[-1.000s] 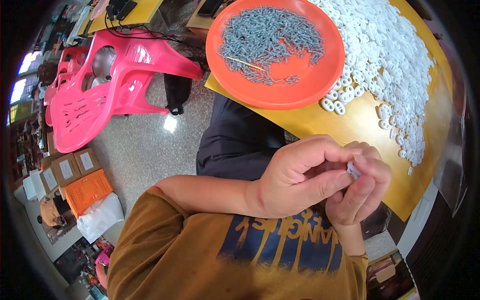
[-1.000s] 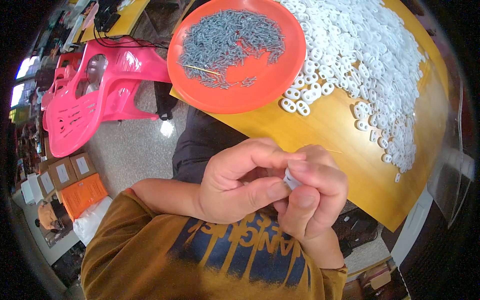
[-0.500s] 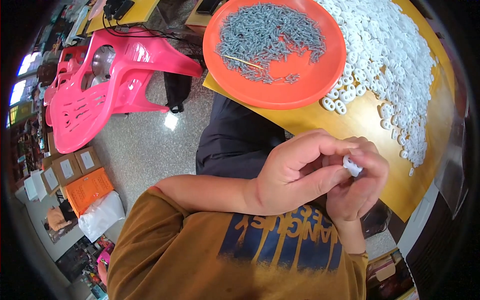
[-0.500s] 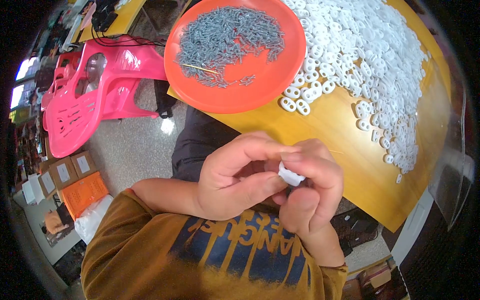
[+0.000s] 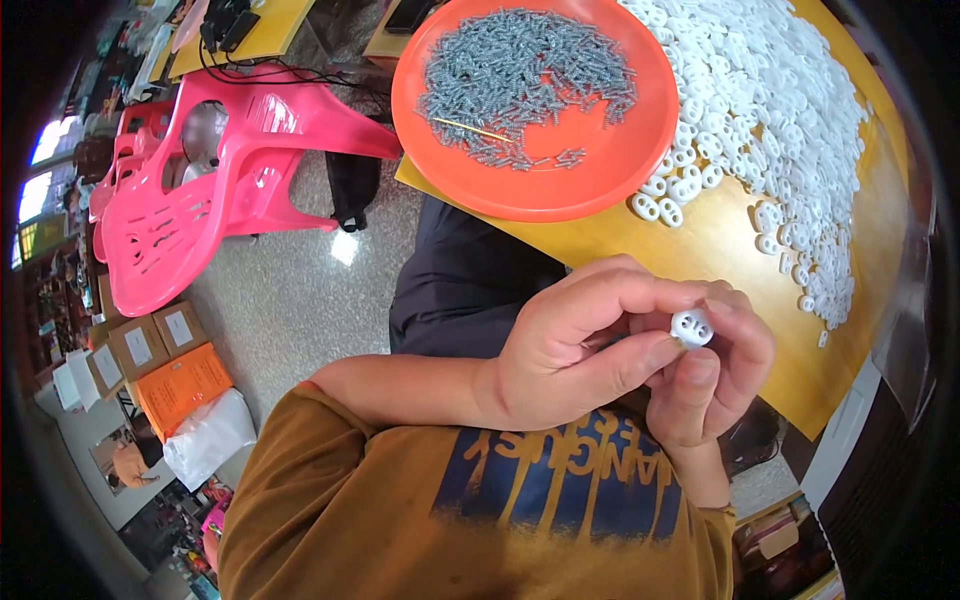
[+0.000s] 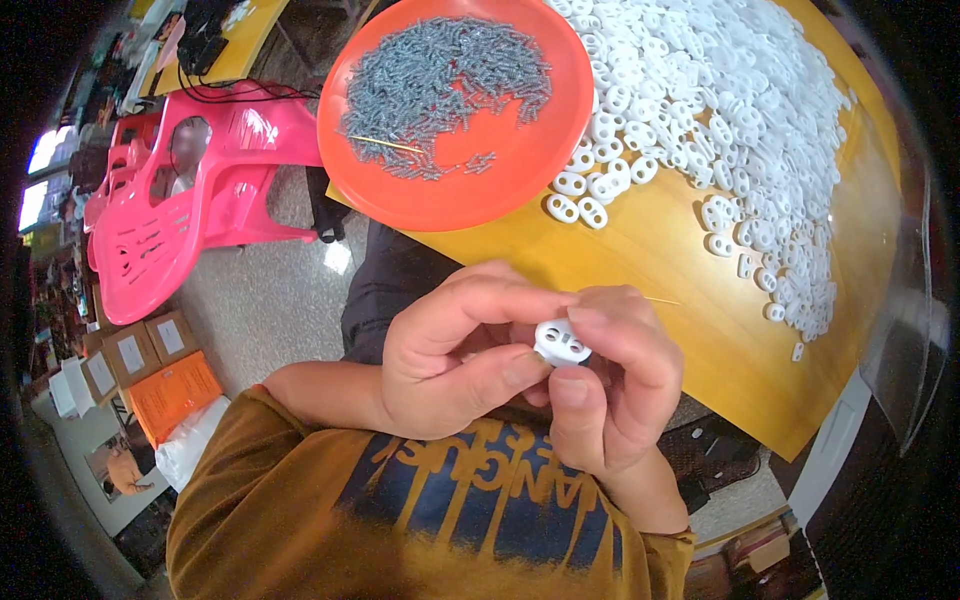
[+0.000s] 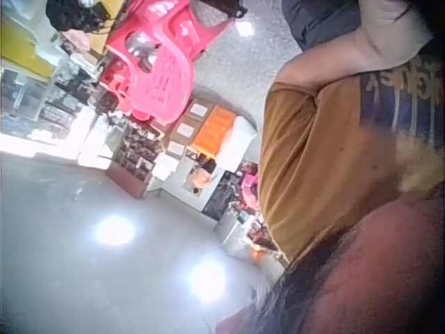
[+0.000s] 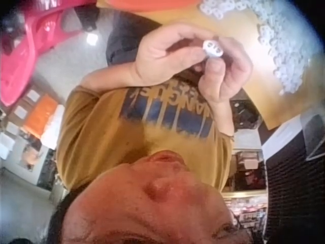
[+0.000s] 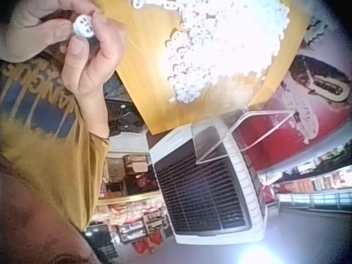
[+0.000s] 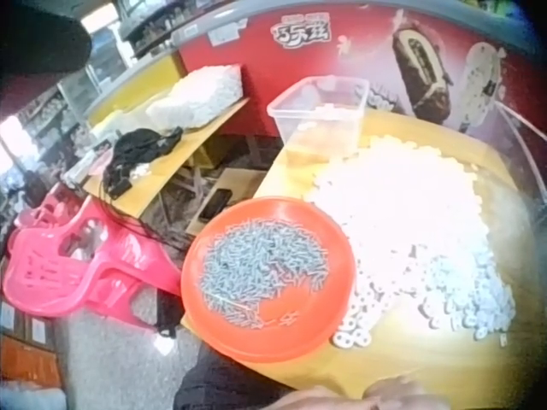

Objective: The recorder inserts small metal pins into holes in white plastic components at a table.

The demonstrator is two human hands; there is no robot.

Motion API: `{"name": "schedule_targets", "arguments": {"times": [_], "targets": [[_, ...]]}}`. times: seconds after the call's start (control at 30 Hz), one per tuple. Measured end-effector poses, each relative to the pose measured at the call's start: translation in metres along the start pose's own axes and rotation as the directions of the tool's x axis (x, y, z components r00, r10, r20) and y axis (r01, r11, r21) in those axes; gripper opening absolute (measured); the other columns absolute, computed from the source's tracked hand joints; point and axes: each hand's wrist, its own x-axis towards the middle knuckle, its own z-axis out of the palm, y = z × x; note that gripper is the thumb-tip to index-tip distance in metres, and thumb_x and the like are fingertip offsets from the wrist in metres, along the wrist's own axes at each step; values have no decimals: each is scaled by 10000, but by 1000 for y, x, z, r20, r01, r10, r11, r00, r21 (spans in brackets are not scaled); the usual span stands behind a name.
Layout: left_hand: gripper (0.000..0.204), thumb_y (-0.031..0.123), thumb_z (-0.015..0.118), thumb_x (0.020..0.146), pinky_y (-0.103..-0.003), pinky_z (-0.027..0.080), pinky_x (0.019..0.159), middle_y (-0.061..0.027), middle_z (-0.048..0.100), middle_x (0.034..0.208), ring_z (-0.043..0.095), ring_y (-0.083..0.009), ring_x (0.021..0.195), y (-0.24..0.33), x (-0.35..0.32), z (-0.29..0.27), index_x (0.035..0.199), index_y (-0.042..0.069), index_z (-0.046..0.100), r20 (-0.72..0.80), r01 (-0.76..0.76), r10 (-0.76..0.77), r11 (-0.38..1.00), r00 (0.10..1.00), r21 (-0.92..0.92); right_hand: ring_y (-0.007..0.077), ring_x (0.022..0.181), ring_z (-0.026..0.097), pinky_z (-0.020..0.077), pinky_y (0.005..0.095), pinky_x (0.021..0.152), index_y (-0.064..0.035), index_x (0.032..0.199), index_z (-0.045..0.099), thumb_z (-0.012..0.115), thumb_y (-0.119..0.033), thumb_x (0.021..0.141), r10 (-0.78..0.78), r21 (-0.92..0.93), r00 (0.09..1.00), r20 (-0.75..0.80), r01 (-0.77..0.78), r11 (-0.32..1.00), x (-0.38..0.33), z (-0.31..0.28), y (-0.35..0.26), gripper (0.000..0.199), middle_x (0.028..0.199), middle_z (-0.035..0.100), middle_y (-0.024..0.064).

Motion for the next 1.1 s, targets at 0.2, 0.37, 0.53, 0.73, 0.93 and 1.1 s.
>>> {"name": "schedule_targets", "arguments": {"times": [0.2,0.37,0.53,0.73,0.93,1.1], "targets": [[298,-2,490,841,-207,439,606,-68,466,892,525,-94,700,-1,1,2,1135,-36,455,-8,3,-4,1000,1000,-8,138,664,454,392,253,587,10,1061,409,476,-108,854,20,0,1000,-14,-20,1000,-2,-2,-1,248,835,485,117],[289,2,485,845,-195,447,602,-71,469,893,531,-88,690,-1,2,2,1132,-32,459,4,9,-9,1000,1000,18,134,663,453,391,251,581,8,1041,420,487,-90,848,36,-18,999,-23,-36,999,-3,-2,-1,227,833,494,114],[286,-7,474,847,-184,455,597,-74,473,894,536,-87,686,-1,5,2,1132,-27,461,-31,47,-47,999,998,-6,89,612,384,335,200,520,-31,1043,401,424,-173,896,69,-49,997,-25,-70,996,-1,-2,1,206,812,450,76],[280,-16,463,849,-215,454,646,-80,481,924,530,-102,732,1,8,4,1129,-32,457,-11,92,-93,992,996,-82,104,606,462,391,207,518,-7,1048,413,467,-33,847,75,54,997,-3,-74,996,4,-6,-4,210,863,467,119],[254,1,447,864,-239,449,694,-89,503,973,536,-123,800,10,13,4,1115,-29,460,-15,238,-242,964,970,-120,122,590,460,388,232,517,8,1031,448,500,-7,813,78,-37,996,-32,-79,996,-1,-11,-1,224,821,479,110],[181,39,475,862,-224,443,659,-51,550,868,530,-95,747,20,21,6,1036,-13,483,-57,386,-403,903,913,-189,151,624,458,386,275,581,16,1041,463,512,-12,794,-23,-223,1000,14,25,975,11,-20,-8,254,811,485,95]]}}
